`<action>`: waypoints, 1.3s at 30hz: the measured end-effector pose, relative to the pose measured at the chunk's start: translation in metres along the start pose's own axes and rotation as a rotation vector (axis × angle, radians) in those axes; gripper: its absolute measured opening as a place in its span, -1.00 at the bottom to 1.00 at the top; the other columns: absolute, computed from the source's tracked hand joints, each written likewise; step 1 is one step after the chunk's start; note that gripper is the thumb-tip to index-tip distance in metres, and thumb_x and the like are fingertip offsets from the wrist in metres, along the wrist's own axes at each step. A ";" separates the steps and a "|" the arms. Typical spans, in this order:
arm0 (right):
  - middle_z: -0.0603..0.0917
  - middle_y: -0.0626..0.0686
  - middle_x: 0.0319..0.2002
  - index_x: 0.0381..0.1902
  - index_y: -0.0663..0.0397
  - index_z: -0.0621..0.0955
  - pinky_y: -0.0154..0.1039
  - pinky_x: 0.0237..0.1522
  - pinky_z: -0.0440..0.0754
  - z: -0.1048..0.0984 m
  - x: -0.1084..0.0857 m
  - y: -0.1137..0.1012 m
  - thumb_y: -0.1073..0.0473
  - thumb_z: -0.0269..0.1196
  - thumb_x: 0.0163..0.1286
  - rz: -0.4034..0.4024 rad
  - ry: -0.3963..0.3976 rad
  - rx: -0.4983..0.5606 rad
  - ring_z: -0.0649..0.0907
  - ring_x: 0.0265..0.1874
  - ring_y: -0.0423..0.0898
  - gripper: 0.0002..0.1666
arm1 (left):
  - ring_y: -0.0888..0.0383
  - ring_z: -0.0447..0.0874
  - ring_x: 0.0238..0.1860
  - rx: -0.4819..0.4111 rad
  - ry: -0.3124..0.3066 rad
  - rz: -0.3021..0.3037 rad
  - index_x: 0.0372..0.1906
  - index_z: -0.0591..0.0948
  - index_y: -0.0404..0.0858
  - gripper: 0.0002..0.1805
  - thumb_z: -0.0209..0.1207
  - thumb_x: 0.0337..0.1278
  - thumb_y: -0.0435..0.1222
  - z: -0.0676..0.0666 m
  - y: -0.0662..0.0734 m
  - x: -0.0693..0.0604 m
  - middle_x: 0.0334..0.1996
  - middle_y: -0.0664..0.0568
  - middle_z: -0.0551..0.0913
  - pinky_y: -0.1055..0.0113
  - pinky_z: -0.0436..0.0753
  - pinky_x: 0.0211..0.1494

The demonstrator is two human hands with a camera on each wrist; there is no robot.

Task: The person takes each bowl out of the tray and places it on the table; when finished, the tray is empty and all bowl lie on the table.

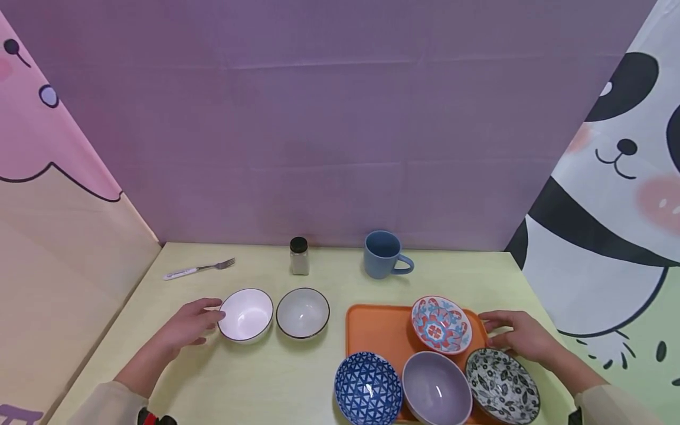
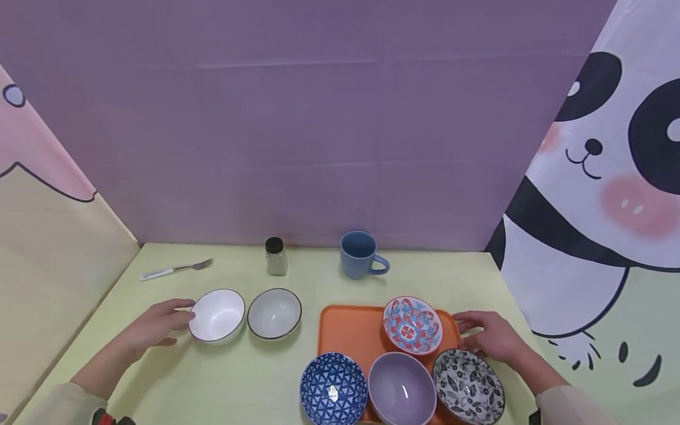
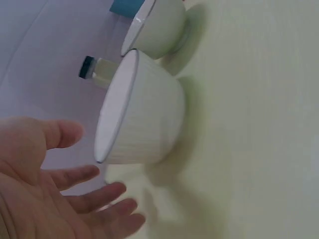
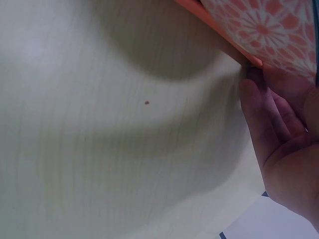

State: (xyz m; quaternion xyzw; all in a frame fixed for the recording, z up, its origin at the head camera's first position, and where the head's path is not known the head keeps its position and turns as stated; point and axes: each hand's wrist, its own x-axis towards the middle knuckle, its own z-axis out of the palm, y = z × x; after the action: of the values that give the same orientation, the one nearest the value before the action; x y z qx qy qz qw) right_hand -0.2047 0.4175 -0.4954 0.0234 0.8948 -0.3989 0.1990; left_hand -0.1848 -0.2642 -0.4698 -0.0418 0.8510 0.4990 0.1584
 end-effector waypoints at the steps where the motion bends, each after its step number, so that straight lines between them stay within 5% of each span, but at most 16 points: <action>1: 0.67 0.24 0.03 0.38 0.30 0.47 -0.09 -0.28 0.79 0.000 0.000 0.000 0.38 0.33 0.30 -0.003 0.002 0.001 0.71 -0.21 0.01 -0.32 | -0.31 0.55 0.28 0.042 0.008 0.018 0.47 0.29 -0.48 -0.36 0.07 0.51 -0.17 -0.002 0.004 0.000 0.32 -0.43 0.49 -0.16 0.65 0.20; 5: 0.67 0.25 0.03 0.38 0.31 0.47 -0.09 -0.29 0.79 0.000 -0.001 0.000 0.38 0.33 0.29 -0.011 -0.002 0.004 0.71 -0.22 0.01 -0.31 | -0.33 0.49 0.31 0.142 0.060 0.103 0.45 0.32 -0.49 -0.38 0.08 0.50 -0.18 -0.006 0.022 0.002 0.28 -0.42 0.52 -0.16 0.55 0.29; 9: 0.67 0.25 0.03 0.38 0.32 0.48 -0.08 -0.28 0.80 -0.002 0.000 0.000 0.38 0.35 0.27 -0.019 0.000 -0.013 0.71 -0.21 0.01 -0.31 | -0.25 0.53 0.28 0.091 0.085 0.175 0.47 0.34 -0.42 -0.39 0.11 0.49 -0.18 -0.003 0.042 0.003 0.27 -0.37 0.54 -0.09 0.64 0.21; 17: 0.69 0.28 0.04 0.34 0.36 0.50 -0.06 -0.25 0.82 -0.002 -0.003 -0.009 0.36 0.38 0.25 -0.015 0.017 -0.048 0.73 -0.14 0.02 -0.32 | -0.21 0.56 0.31 -0.113 -0.076 0.274 0.57 0.26 -0.24 -0.32 0.18 0.46 -0.20 0.017 0.087 0.005 0.37 -0.30 0.46 0.02 0.72 0.22; 25: 0.70 0.29 0.04 0.31 0.37 0.51 -0.04 -0.24 0.83 -0.005 -0.003 -0.005 0.29 0.40 0.26 -0.024 0.008 -0.056 0.73 -0.13 0.04 -0.33 | -0.12 0.62 0.25 -0.168 -0.197 0.320 0.55 0.33 -0.12 -0.34 0.22 0.42 -0.23 0.063 0.129 0.018 0.31 -0.21 0.53 0.01 0.74 0.18; 39: 0.64 0.36 0.08 0.33 0.39 0.48 -0.02 -0.24 0.83 -0.004 0.001 -0.011 0.32 0.36 0.31 -0.045 0.018 -0.023 0.74 -0.16 0.04 -0.35 | 0.00 0.72 0.04 -0.062 -0.364 0.292 0.52 0.37 -0.02 -0.34 0.27 0.38 -0.12 0.155 0.167 0.038 0.15 -0.08 0.61 0.07 0.80 0.05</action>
State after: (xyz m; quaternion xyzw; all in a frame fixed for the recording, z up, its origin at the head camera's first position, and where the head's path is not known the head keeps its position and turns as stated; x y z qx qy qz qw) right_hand -0.2090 0.4131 -0.4853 0.0046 0.9015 -0.3926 0.1821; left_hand -0.2237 -0.0440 -0.4115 0.1675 0.7897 0.5417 0.2343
